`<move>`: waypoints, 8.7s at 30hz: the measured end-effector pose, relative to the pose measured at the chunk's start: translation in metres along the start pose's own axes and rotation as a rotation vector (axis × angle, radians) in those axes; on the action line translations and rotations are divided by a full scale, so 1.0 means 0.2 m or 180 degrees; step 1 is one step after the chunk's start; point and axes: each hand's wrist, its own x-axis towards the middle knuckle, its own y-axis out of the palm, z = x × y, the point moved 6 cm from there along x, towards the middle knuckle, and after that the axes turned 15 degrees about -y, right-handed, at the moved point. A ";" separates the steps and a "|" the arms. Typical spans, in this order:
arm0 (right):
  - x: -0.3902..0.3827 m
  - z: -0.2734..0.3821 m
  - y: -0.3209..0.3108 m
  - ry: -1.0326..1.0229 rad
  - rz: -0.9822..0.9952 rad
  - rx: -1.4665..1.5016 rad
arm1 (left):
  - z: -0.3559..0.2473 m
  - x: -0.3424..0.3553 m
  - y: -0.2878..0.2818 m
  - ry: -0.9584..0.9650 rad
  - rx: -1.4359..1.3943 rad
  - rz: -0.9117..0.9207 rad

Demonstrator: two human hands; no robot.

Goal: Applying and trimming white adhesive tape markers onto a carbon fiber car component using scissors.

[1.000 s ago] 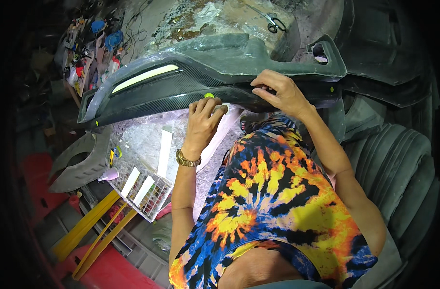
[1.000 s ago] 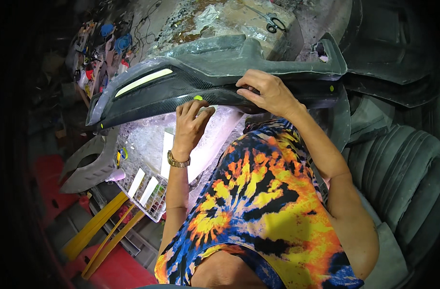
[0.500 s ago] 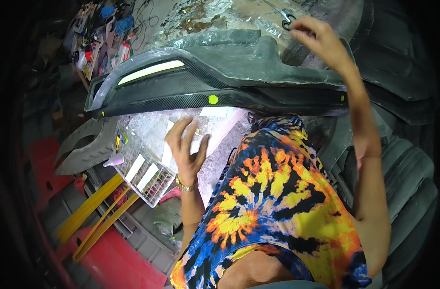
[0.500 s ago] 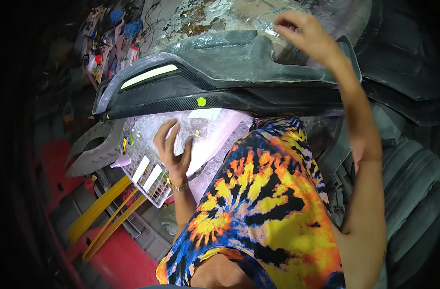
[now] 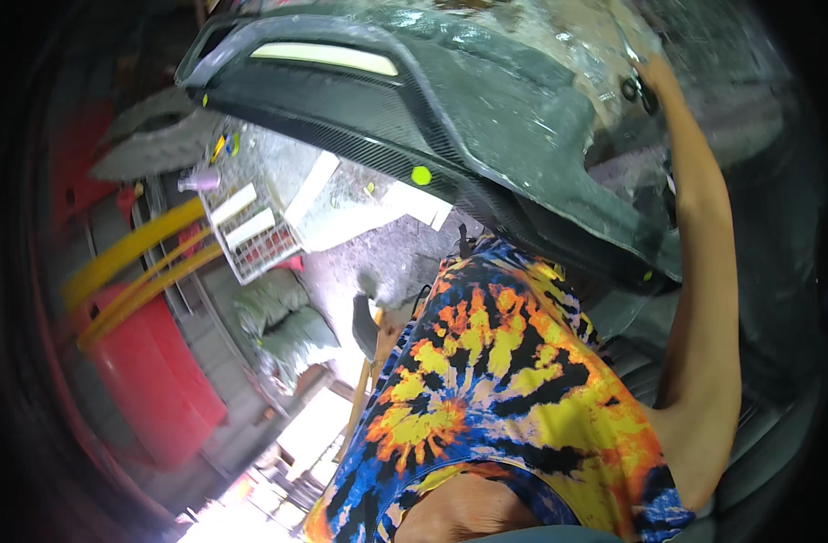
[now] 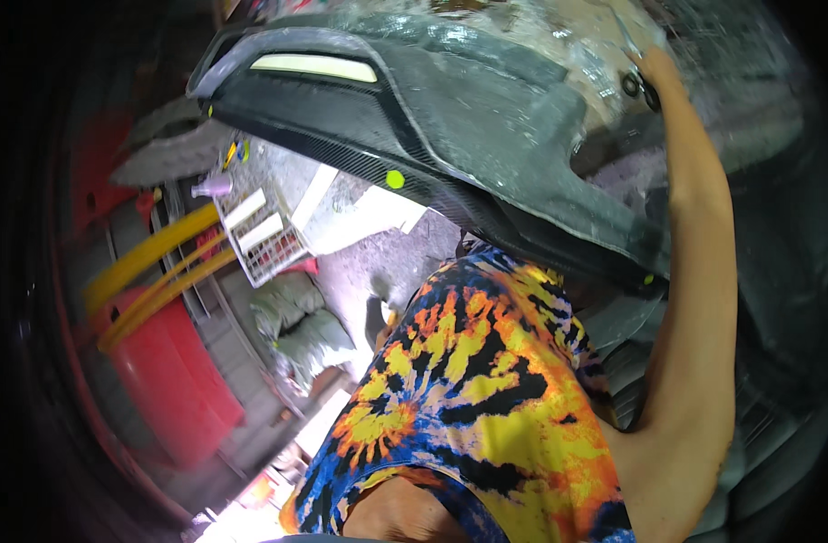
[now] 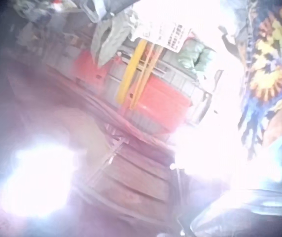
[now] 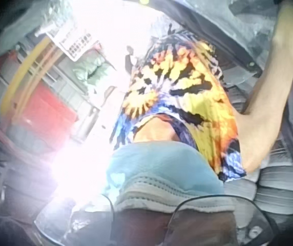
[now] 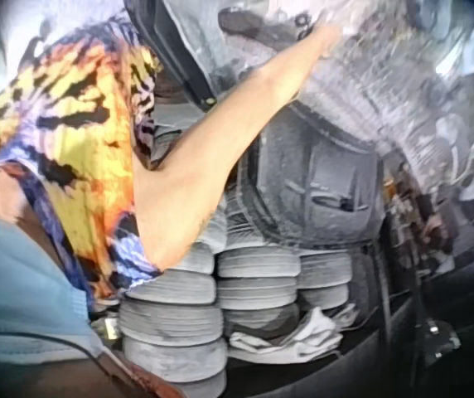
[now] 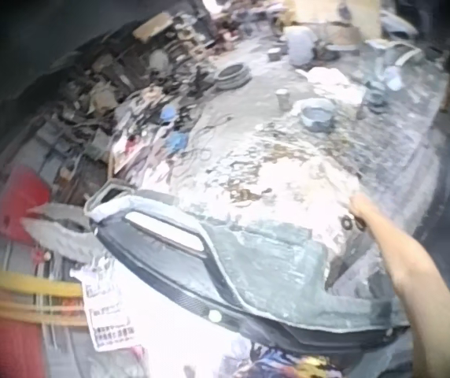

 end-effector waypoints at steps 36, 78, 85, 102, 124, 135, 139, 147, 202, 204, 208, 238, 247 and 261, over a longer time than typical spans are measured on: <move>-0.62 0.15 -0.77 -0.0162 -0.0793 0.2307 | -1.56 0.26 -0.71 0.2211 0.1229 -0.1791; -1.48 1.49 0.92 -0.0443 0.2816 0.4603 | -0.54 0.04 -0.85 0.0292 0.1714 -0.2573; -1.47 1.38 0.84 -0.0498 0.2699 0.4849 | -0.42 0.09 -0.88 0.0800 -0.0683 -0.0862; -1.57 1.19 0.76 -0.0436 0.2512 0.3197 | -0.93 -0.27 -0.37 0.0833 -0.1354 0.1057; -1.33 0.88 0.62 -0.1249 0.2394 0.1011 | -1.00 -0.23 0.20 0.0788 -0.2242 0.0522; -1.19 1.02 0.49 -0.1553 0.3629 0.3197 | -1.10 -0.12 0.33 0.0664 -0.2569 0.0586; -1.15 1.55 0.58 -0.1827 0.3516 0.2337 | -1.04 0.06 0.00 0.0626 -0.2713 0.0750; -1.20 1.69 0.49 -0.2208 0.4377 0.2261 | -1.20 -0.05 0.32 0.0860 -0.2990 0.0855; -1.15 1.82 0.41 -0.1485 0.4260 0.3266 | -1.48 -0.24 0.47 0.1292 -0.2820 0.1129; -1.11 1.84 0.45 -0.2001 0.3919 0.2574 | -1.44 -0.27 0.40 0.1146 -0.2764 0.0793; -1.04 2.07 0.51 -0.2548 0.2971 0.2461 | -1.26 -0.49 0.27 0.1194 -0.3297 0.0078; -0.86 0.92 -1.01 -0.3544 0.0547 0.2933 | -2.45 -1.14 1.61 0.1534 -0.2956 0.2413; -0.60 0.59 -1.06 -0.2577 0.1664 0.2826 | -2.71 -1.25 1.98 0.2801 -0.2674 0.1264; -0.37 0.66 -1.20 -0.3185 -0.0006 0.1480 | -2.83 -0.86 2.07 0.2539 -0.4248 0.0478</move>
